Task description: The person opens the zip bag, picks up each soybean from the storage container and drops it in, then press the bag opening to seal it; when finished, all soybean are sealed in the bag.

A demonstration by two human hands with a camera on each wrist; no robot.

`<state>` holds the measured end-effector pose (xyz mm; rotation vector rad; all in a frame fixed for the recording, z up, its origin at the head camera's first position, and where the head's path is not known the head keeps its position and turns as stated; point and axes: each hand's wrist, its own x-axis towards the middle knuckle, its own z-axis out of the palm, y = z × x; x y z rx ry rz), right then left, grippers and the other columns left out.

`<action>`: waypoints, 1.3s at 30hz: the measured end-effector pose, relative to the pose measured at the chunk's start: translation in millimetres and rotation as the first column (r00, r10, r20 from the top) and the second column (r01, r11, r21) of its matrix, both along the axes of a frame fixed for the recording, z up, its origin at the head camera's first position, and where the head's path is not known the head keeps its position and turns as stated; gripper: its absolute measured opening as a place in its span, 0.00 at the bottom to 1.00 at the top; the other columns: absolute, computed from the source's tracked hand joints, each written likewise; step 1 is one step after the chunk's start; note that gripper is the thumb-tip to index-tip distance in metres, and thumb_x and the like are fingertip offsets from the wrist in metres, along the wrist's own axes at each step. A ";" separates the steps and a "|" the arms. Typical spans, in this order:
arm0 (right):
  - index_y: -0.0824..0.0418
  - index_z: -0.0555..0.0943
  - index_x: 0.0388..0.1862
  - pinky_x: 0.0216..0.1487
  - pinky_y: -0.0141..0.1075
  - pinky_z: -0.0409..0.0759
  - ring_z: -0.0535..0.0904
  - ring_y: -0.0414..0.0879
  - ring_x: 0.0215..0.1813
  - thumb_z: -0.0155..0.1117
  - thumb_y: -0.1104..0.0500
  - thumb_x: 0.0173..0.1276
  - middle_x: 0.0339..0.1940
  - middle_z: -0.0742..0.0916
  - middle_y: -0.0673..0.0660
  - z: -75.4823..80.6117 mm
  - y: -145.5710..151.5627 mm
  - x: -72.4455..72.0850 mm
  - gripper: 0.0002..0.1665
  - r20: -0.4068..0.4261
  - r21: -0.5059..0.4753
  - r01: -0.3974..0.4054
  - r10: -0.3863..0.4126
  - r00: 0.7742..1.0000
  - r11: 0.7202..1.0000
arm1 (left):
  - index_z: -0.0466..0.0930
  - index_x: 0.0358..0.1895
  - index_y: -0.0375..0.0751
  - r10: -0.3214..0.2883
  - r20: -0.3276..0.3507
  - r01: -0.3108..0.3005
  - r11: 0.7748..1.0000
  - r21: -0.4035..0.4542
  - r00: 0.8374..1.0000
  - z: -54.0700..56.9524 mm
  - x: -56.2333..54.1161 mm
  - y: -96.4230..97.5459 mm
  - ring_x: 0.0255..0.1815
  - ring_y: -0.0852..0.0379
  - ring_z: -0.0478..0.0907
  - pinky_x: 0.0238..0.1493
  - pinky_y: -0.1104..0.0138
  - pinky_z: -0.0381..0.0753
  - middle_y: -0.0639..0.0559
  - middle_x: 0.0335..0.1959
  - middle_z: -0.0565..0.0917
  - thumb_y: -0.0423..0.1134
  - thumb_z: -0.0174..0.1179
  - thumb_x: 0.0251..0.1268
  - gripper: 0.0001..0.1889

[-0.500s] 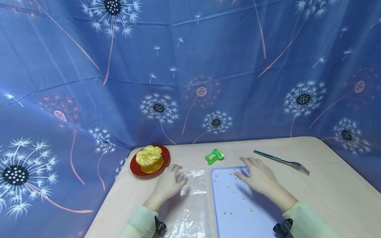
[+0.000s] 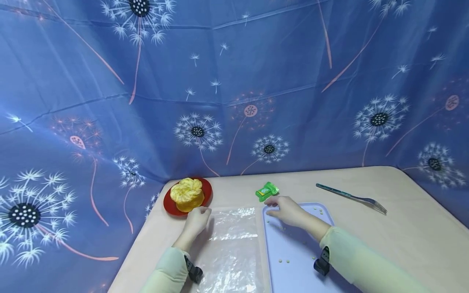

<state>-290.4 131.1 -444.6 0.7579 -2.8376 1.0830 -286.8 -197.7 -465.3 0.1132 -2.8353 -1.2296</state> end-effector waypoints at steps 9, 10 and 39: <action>0.68 0.83 0.56 0.60 0.52 0.79 0.83 0.59 0.55 0.72 0.63 0.65 0.51 0.88 0.63 -14.3 -39.2 -22.9 0.21 0.029 0.085 -0.006 0.003 1.000 0.996 | 0.78 0.60 0.23 0.055 0.002 -0.055 0.992 0.113 0.998 -5.1 0.5 8.6 0.65 0.34 0.73 0.66 0.45 0.71 0.29 0.60 0.80 0.37 0.51 0.76 0.21; 0.67 0.83 0.55 0.60 0.51 0.79 0.84 0.57 0.54 0.73 0.63 0.64 0.49 0.88 0.61 -15.9 -42.3 -24.7 0.21 0.026 0.108 0.000 -0.003 1.000 0.994 | 0.78 0.60 0.22 0.060 0.005 -0.061 0.990 0.124 0.998 -5.4 1.0 9.4 0.66 0.34 0.73 0.67 0.45 0.70 0.29 0.60 0.80 0.37 0.51 0.76 0.21; 0.54 0.81 0.29 0.38 0.31 0.80 0.79 0.35 0.33 0.72 0.67 0.63 0.28 0.83 0.42 -6.9 -42.9 -26.5 0.10 -0.028 -0.033 -0.097 0.096 0.995 0.995 | 0.85 0.41 0.34 -0.052 -0.177 0.098 0.959 0.267 0.983 -5.8 2.9 10.9 0.37 0.55 0.80 0.37 0.66 0.80 0.46 0.37 0.85 0.27 0.66 0.64 0.04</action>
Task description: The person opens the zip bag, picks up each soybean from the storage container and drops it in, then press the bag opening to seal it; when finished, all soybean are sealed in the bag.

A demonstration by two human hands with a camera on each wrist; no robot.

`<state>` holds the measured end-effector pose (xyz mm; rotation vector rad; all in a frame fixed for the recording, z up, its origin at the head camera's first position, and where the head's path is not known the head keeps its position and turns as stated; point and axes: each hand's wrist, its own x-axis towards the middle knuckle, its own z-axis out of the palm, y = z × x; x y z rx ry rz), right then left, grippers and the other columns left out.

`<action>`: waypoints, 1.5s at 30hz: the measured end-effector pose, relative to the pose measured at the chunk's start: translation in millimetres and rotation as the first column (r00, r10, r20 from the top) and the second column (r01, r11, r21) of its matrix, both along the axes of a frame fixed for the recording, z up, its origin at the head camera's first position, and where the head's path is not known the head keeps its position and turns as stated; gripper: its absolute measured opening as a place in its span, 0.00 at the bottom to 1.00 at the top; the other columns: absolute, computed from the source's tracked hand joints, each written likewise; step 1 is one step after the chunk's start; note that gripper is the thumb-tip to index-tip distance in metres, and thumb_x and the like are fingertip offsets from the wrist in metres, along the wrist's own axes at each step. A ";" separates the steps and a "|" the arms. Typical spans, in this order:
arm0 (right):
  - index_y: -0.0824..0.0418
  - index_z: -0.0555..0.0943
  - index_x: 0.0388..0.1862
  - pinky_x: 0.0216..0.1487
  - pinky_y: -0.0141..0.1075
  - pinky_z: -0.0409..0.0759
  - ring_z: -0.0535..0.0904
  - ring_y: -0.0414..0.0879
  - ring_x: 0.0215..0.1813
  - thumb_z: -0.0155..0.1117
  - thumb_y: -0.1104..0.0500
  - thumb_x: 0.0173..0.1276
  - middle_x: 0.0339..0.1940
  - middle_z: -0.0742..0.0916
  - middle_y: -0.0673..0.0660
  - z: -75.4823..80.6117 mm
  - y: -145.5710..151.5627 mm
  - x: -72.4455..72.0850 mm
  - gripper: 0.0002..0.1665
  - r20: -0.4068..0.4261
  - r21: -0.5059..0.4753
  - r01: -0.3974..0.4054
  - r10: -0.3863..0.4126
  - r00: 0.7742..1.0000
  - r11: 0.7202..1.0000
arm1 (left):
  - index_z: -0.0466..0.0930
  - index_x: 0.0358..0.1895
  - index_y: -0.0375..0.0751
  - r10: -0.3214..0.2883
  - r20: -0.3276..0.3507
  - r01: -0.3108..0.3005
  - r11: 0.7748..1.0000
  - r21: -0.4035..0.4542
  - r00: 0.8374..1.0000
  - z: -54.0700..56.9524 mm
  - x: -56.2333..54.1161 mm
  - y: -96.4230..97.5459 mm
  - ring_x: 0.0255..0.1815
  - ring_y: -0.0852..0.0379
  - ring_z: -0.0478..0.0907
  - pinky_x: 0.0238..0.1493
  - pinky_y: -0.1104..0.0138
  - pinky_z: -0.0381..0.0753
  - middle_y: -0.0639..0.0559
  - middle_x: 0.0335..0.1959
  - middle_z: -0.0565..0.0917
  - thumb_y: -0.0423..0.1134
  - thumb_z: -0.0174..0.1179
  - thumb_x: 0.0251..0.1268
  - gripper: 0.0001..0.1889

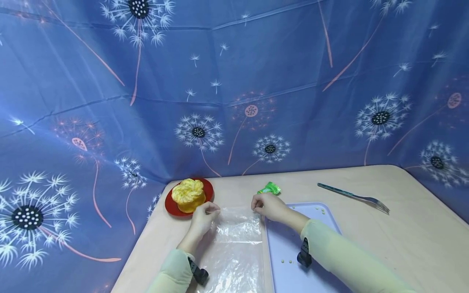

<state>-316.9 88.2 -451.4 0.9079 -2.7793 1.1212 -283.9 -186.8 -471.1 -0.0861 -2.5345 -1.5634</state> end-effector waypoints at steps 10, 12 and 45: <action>0.70 0.87 0.45 0.48 0.41 0.86 0.88 0.51 0.42 0.64 0.58 0.75 0.38 0.90 0.62 15.9 1.2 9.9 0.14 0.258 -0.313 -0.148 0.234 0.937 0.938 | 0.84 0.39 0.37 -0.081 -0.115 0.088 0.994 0.058 0.990 19.7 25.6 4.0 0.35 0.55 0.81 0.36 0.70 0.79 0.49 0.33 0.85 0.29 0.65 0.68 0.01; 0.70 0.88 0.44 0.49 0.43 0.86 0.88 0.53 0.42 0.65 0.59 0.74 0.38 0.90 0.62 17.8 -1.5 11.5 0.14 0.286 -0.327 -0.146 0.245 0.926 0.934 | 0.84 0.39 0.37 -0.083 -0.122 0.092 0.993 0.069 0.989 22.0 29.3 6.0 0.36 0.55 0.81 0.37 0.69 0.79 0.49 0.34 0.85 0.30 0.67 0.67 0.02; 0.67 0.89 0.33 0.49 0.35 0.82 0.85 0.43 0.38 0.66 0.66 0.66 0.31 0.90 0.53 24.2 -8.3 12.5 0.06 0.267 -0.270 -0.176 0.250 0.931 0.947 | 0.90 0.31 0.50 -0.326 -0.477 0.181 0.928 -0.324 0.816 34.8 23.7 32.2 0.42 0.60 0.82 0.41 0.63 0.83 0.64 0.33 0.86 0.30 0.78 0.50 0.10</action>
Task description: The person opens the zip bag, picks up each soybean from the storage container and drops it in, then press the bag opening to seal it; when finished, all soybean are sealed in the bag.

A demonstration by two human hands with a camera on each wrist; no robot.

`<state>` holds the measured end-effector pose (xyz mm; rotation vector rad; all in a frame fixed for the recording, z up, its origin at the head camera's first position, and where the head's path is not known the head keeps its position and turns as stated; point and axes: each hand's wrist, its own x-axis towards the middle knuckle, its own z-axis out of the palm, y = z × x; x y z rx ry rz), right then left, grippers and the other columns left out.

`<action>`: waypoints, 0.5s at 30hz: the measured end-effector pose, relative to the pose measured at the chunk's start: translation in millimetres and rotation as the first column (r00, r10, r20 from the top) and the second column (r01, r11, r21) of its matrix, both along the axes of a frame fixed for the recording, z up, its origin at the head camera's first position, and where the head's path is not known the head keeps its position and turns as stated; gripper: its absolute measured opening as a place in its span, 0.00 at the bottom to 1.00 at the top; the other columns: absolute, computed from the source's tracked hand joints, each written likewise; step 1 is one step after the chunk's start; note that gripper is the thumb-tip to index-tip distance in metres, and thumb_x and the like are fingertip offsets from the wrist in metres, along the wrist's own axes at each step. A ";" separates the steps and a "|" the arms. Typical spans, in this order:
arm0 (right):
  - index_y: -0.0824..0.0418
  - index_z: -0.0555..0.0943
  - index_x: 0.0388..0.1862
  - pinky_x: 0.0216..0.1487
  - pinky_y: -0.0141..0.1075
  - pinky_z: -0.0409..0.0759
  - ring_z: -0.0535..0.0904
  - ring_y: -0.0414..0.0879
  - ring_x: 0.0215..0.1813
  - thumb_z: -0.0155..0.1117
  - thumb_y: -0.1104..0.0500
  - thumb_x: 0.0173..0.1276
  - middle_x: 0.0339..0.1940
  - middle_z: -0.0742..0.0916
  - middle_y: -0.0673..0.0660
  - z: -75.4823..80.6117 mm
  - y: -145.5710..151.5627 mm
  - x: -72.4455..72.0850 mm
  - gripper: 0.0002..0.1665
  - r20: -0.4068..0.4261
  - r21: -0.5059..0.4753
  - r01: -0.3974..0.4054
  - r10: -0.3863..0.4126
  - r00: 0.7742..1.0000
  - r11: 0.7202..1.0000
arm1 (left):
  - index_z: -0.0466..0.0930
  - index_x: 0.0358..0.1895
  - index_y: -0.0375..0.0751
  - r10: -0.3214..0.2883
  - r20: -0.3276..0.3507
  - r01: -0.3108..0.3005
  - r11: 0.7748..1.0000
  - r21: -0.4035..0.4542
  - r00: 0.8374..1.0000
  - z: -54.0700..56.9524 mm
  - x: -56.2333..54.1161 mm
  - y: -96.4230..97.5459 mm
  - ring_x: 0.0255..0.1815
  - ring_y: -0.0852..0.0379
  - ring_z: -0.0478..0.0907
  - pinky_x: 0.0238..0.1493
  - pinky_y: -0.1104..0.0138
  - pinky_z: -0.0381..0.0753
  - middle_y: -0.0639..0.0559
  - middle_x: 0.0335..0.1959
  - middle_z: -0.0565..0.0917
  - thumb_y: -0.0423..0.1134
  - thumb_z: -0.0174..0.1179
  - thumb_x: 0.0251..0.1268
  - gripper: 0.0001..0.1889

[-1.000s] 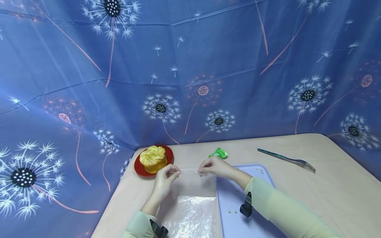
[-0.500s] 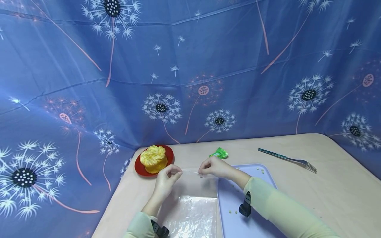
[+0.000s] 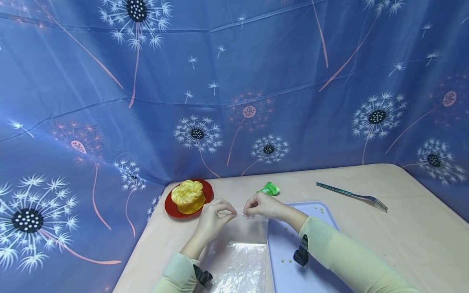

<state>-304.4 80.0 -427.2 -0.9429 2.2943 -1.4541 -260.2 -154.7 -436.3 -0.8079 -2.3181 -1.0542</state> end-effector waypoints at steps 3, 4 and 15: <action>0.66 0.89 0.34 0.48 0.35 0.81 0.84 0.42 0.38 0.65 0.65 0.66 0.31 0.90 0.53 0.2 -0.2 0.2 0.07 -0.001 0.011 0.007 -0.007 1.000 1.000 | 0.90 0.30 0.50 -0.001 0.015 0.001 1.000 0.010 1.000 -0.9 1.2 0.8 0.41 0.60 0.83 0.39 0.64 0.84 0.64 0.33 0.85 0.29 0.77 0.51 0.10; 0.66 0.89 0.34 0.47 0.35 0.81 0.84 0.42 0.37 0.65 0.65 0.67 0.31 0.90 0.53 0.3 -0.4 0.2 0.07 -0.006 0.018 0.009 -0.009 1.000 1.000 | 0.89 0.30 0.49 0.000 0.012 -0.001 1.000 0.013 1.000 -1.7 2.0 0.8 0.40 0.60 0.83 0.39 0.64 0.83 0.64 0.33 0.85 0.29 0.77 0.52 0.09; 0.66 0.87 0.34 0.36 0.31 0.80 0.80 0.38 0.32 0.62 0.65 0.71 0.27 0.87 0.50 4.8 -3.9 0.9 0.08 -0.082 0.088 0.026 -0.019 0.996 0.996 | 0.87 0.30 0.51 0.024 -0.060 -0.026 0.999 -0.044 0.998 -7.1 11.9 2.8 0.44 0.60 0.82 0.49 0.55 0.71 0.64 0.37 0.84 0.31 0.76 0.52 0.10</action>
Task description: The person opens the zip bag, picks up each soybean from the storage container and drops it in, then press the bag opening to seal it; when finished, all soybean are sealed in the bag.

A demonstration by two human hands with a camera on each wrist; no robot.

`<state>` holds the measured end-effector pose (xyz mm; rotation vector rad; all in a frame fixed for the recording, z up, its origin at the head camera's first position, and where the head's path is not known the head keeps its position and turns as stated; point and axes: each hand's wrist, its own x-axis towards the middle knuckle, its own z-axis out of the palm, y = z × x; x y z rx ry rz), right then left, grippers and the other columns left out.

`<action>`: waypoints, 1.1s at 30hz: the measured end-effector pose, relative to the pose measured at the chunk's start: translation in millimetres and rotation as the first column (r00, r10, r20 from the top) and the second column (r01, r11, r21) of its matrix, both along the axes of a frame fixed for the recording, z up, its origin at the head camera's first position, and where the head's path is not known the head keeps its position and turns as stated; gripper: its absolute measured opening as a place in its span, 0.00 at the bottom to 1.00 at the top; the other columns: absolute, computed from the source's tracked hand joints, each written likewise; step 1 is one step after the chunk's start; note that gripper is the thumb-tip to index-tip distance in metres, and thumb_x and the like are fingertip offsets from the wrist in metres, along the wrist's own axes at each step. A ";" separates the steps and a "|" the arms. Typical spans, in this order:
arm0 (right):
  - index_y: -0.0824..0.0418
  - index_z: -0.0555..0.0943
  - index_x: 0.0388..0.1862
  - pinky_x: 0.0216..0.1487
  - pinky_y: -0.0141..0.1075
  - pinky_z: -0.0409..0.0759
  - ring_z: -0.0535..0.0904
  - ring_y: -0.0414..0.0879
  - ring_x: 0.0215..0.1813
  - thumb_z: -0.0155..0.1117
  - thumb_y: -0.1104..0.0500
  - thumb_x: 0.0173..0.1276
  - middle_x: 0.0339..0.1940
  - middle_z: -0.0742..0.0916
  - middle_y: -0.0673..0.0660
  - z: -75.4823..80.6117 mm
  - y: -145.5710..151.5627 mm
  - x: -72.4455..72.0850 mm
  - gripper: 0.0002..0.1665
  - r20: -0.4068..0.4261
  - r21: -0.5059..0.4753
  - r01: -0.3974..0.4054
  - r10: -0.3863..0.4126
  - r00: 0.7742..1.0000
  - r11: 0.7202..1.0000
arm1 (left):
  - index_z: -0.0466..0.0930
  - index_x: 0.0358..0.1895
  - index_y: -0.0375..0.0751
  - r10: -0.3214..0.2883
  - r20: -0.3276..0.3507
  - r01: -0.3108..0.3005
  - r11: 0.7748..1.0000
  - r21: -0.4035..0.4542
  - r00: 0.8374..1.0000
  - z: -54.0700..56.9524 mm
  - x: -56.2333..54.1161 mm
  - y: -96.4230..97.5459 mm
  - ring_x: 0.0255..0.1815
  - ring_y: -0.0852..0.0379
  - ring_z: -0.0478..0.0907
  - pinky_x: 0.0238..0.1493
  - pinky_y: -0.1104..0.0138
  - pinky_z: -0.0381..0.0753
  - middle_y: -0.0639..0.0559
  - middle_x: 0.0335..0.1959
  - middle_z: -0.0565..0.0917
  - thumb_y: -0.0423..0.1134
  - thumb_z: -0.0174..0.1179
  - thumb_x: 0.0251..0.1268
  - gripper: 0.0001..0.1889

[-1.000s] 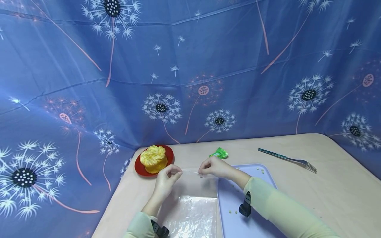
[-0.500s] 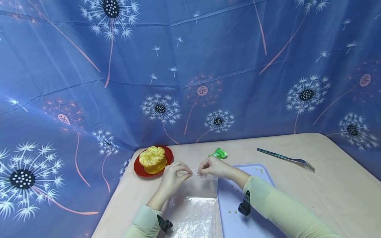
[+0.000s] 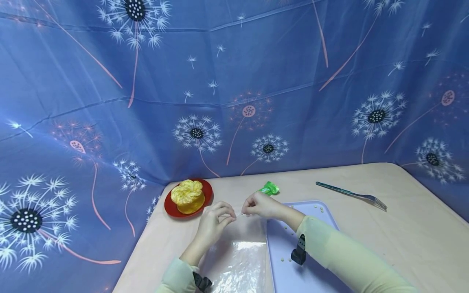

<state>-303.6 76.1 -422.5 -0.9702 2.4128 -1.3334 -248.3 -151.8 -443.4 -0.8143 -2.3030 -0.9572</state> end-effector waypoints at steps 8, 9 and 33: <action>0.65 0.86 0.34 0.32 0.31 0.77 0.77 0.39 0.30 0.63 0.65 0.72 0.25 0.85 0.49 -1.0 2.0 -4.7 0.08 -0.006 0.030 0.152 -0.152 0.988 0.988 | 0.85 0.29 0.54 -0.042 -0.048 0.037 0.995 -0.090 0.998 -0.4 13.1 1.6 0.54 0.54 0.76 0.55 0.47 0.70 0.60 0.47 0.84 0.34 0.77 0.50 0.10; 0.66 0.86 0.34 0.32 0.32 0.77 0.77 0.39 0.29 0.63 0.66 0.72 0.25 0.85 0.49 -1.3 2.2 -5.5 0.08 -0.008 0.028 0.159 -0.159 0.987 0.987 | 0.85 0.29 0.54 -0.054 -0.068 0.047 0.994 -0.097 0.996 -0.2 15.1 1.8 0.55 0.53 0.76 0.57 0.46 0.70 0.59 0.48 0.84 0.34 0.77 0.50 0.10; 0.65 0.83 0.34 0.32 0.40 0.82 0.82 0.47 0.26 0.62 0.63 0.75 0.30 0.84 0.58 -0.7 4.2 -5.4 0.08 0.042 -0.005 0.145 -0.145 0.989 0.989 | 0.88 0.37 0.47 0.021 0.130 -0.024 1.000 0.017 0.991 28.4 9.8 8.7 0.48 0.56 0.80 0.48 0.55 0.81 0.60 0.42 0.82 0.32 0.70 0.61 0.05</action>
